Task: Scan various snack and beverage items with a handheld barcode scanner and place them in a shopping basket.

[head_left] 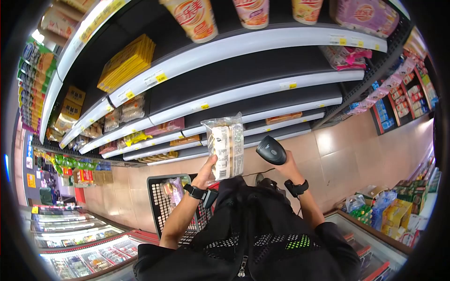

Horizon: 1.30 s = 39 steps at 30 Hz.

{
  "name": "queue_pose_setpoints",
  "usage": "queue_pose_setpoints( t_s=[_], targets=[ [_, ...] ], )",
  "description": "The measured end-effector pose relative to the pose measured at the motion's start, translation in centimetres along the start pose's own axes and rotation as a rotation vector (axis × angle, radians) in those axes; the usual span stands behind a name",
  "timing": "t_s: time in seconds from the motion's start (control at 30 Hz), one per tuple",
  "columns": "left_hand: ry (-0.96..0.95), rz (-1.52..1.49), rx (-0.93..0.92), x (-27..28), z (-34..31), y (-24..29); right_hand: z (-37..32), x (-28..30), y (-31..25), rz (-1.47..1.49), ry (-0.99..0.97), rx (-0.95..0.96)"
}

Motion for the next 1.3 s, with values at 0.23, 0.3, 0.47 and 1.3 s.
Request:
queue_pose_setpoints(
  t_s=[0.23, 0.3, 0.47, 1.3],
  targets=[
    [0.183, -0.063, -0.011, 0.5, -1.9, 0.3, 1.6, -7.5, -3.9, -0.075, -0.431, 0.044],
    [0.244, -0.123, -0.021, 1.2, -2.8, 0.2, 1.7, -9.5, -3.7, -0.102, -0.522, 0.13],
    [0.336, -0.204, -0.006, 4.3, -5.4, -1.3, 1.5, -13.1, -2.8, -0.111, -0.621, 0.143],
    [1.466, 1.239, 0.311, 36.2, -16.8, -17.6, -3.7, -23.1, 0.1, -0.434, -0.711, -0.254]
  ],
)
Point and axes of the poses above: each hand's wrist, its own z-axis towards the middle knuckle, its own x-axis out of the back of the hand, y = z × x, the point moved 4 cm from there along z, towards the middle knuckle, and after that the axes turned 6 degrees about z, right-handed, at the moved point
